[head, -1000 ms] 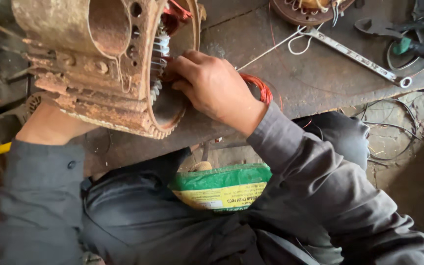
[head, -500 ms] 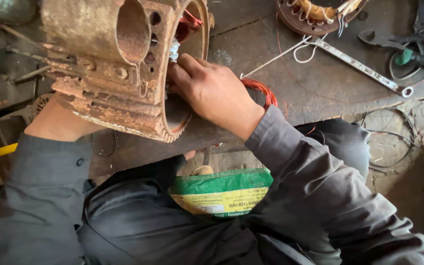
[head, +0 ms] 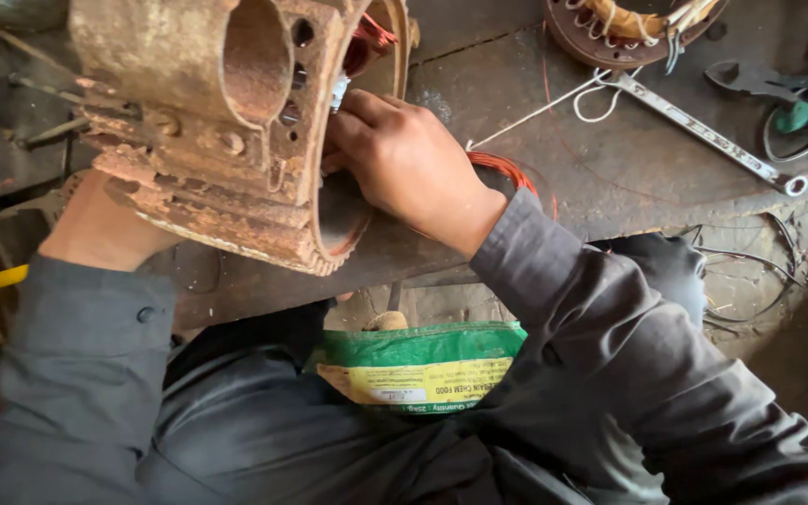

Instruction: The person uses a wrench to loosen a bolt on a blue plastic winding jig, then removes a copper wire coil. They proceed to insert the copper wire into the slots of a rusty motor stator by hand, arranging the windings within the housing.

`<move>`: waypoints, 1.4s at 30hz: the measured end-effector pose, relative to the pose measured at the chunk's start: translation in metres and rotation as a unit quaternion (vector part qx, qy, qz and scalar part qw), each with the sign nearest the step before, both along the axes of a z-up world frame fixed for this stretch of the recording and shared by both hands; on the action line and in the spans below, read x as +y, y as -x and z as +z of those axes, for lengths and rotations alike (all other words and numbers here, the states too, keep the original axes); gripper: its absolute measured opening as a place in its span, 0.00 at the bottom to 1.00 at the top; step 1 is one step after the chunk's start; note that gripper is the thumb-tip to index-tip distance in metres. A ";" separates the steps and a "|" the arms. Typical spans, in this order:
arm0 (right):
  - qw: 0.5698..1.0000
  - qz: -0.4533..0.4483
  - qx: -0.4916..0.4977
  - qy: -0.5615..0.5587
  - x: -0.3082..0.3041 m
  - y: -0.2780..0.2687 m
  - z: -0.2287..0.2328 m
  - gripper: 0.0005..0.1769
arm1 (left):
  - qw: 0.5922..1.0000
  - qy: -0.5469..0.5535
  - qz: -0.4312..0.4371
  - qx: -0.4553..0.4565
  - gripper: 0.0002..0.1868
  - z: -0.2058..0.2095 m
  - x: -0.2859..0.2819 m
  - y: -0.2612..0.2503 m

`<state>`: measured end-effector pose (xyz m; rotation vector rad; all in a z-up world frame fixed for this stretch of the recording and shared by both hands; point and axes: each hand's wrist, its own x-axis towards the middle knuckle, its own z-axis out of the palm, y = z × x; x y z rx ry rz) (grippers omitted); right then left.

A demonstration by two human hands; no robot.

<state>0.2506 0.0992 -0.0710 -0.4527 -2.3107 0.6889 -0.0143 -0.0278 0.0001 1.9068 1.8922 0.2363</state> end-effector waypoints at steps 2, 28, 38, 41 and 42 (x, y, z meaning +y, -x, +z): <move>1.000 0.005 -0.002 0.028 0.002 -0.002 -0.002 0.13 | 1.000 -0.002 0.004 0.010 0.21 0.002 0.002 -0.004; 0.986 -0.152 0.067 -0.025 -0.023 -0.014 0.028 0.15 | 0.758 -0.152 0.277 -0.571 0.19 -0.054 0.047 -0.007; 0.987 -0.161 -0.019 0.017 -0.026 0.003 0.007 0.08 | 0.694 -0.194 0.355 -0.595 0.20 -0.078 0.080 -0.003; 0.974 -0.196 0.025 0.115 -0.021 0.007 0.008 0.06 | 0.694 -0.198 0.360 -0.591 0.20 -0.082 0.085 0.000; 0.973 -0.193 0.033 0.126 -0.020 0.006 0.008 0.06 | 0.696 -0.195 0.361 -0.590 0.20 -0.083 0.085 0.000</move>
